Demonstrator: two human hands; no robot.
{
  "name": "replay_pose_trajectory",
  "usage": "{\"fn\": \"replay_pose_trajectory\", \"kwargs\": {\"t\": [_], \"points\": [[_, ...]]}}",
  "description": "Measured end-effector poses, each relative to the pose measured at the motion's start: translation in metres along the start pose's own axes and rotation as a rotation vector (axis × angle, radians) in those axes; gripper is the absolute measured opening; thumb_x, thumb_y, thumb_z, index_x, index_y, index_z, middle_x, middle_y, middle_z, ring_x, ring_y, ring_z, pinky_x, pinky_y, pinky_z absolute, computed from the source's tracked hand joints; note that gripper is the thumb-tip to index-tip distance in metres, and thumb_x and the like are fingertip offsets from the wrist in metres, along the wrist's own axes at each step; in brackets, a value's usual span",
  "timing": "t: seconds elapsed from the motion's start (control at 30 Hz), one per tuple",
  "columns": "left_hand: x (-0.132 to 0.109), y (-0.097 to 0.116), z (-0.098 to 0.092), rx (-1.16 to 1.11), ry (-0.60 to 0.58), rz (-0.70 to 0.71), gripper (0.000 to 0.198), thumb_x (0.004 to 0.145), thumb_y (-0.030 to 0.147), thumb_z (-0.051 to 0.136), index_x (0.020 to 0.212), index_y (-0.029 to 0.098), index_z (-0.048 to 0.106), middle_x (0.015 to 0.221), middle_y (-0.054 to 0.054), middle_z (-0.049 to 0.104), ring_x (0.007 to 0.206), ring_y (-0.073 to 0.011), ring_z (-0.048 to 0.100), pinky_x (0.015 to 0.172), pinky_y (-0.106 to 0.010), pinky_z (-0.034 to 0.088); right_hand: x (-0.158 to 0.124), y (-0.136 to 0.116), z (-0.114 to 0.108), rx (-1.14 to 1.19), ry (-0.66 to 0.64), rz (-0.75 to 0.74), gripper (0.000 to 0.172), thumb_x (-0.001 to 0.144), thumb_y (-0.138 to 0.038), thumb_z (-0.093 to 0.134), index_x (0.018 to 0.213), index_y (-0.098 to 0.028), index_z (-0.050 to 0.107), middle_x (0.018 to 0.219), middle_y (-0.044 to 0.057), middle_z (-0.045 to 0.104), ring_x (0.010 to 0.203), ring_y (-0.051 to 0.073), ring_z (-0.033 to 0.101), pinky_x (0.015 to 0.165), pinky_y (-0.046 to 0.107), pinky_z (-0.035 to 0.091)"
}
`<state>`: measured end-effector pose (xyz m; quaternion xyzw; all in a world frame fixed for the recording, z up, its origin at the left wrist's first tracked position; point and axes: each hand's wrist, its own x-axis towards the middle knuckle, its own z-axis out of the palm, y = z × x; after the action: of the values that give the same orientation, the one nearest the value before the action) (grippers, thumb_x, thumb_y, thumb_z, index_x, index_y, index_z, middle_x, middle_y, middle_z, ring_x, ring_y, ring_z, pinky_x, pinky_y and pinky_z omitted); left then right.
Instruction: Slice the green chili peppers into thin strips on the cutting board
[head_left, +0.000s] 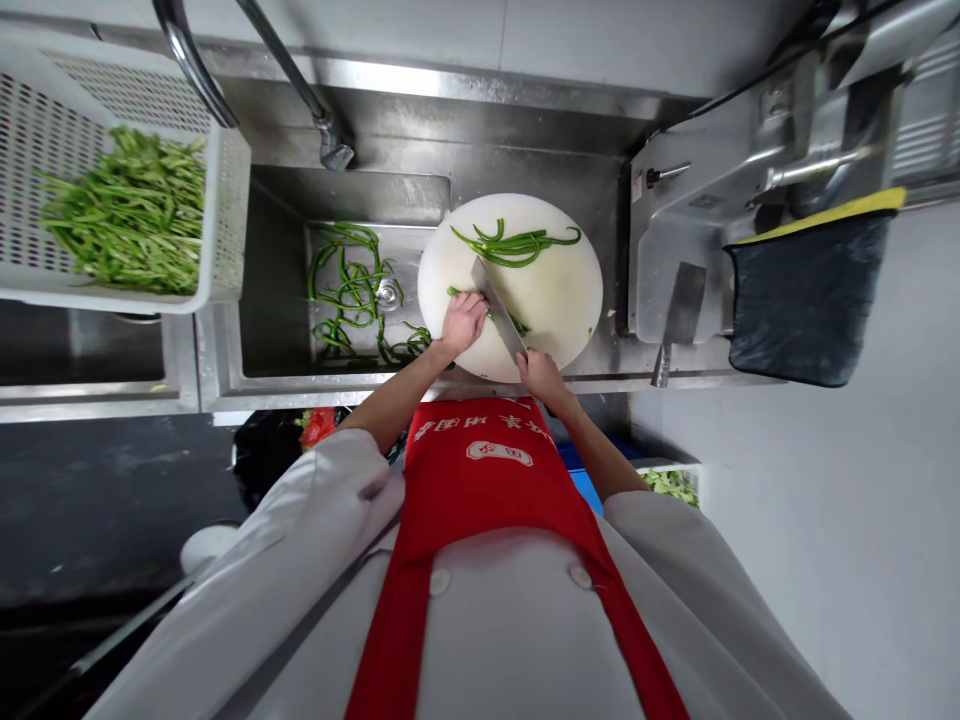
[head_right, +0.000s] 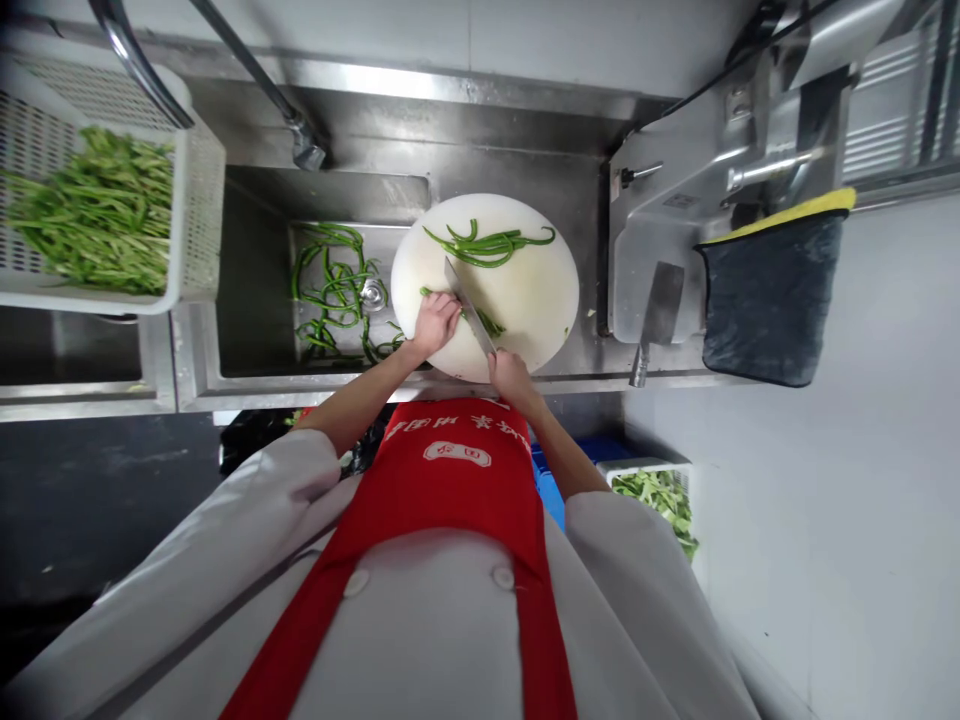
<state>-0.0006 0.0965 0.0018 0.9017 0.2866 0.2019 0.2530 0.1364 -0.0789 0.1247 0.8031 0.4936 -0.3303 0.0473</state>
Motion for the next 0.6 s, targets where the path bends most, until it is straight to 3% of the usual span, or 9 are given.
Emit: {"fn": "replay_pose_trajectory", "kwargs": {"t": [0.17,0.33,0.47,0.6], "points": [[-0.001,-0.015,-0.016,0.062,0.086,-0.073,0.03,0.103,0.035,0.04,0.104,0.02,0.067,0.108,-0.011,0.062,0.107,-0.0281,0.051,0.092,-0.047,0.042,0.013,0.0,0.004,0.024,0.006,-0.001,0.041,0.107,-0.034,0.033,0.11,-0.011,0.066,0.106,0.017,0.072,0.102,0.025,0.066,0.085,0.027,0.043],[-0.016,-0.005,-0.014,0.049,-0.011,0.027,0.029,0.102,0.032,0.042,0.105,0.021,0.068,0.108,-0.011,0.063,0.105,-0.0276,0.051,0.089,-0.046,0.042,-0.012,0.015,0.001,-0.01,-0.013,-0.018,0.041,0.108,-0.034,0.03,0.111,-0.012,0.065,0.102,0.015,0.073,0.099,0.023,0.067,0.084,0.026,0.042],[-0.026,0.006,-0.009,0.019,-0.013,0.025,0.028,0.1,0.027,0.042,0.109,0.021,0.068,0.109,-0.013,0.062,0.105,-0.0287,0.051,0.09,-0.048,0.042,-0.038,0.024,-0.001,-0.078,-0.049,-0.013,0.046,0.109,-0.038,0.023,0.114,-0.013,0.062,0.1,0.015,0.072,0.096,0.024,0.068,0.084,0.028,0.042],[-0.026,0.005,-0.009,0.002,-0.012,0.041,0.028,0.1,0.027,0.041,0.108,0.021,0.067,0.107,-0.012,0.061,0.105,-0.0284,0.051,0.09,-0.048,0.043,-0.035,0.014,-0.004,-0.099,-0.071,-0.009,0.045,0.109,-0.038,0.023,0.117,-0.014,0.061,0.099,0.015,0.072,0.094,0.025,0.069,0.082,0.029,0.044]]}}
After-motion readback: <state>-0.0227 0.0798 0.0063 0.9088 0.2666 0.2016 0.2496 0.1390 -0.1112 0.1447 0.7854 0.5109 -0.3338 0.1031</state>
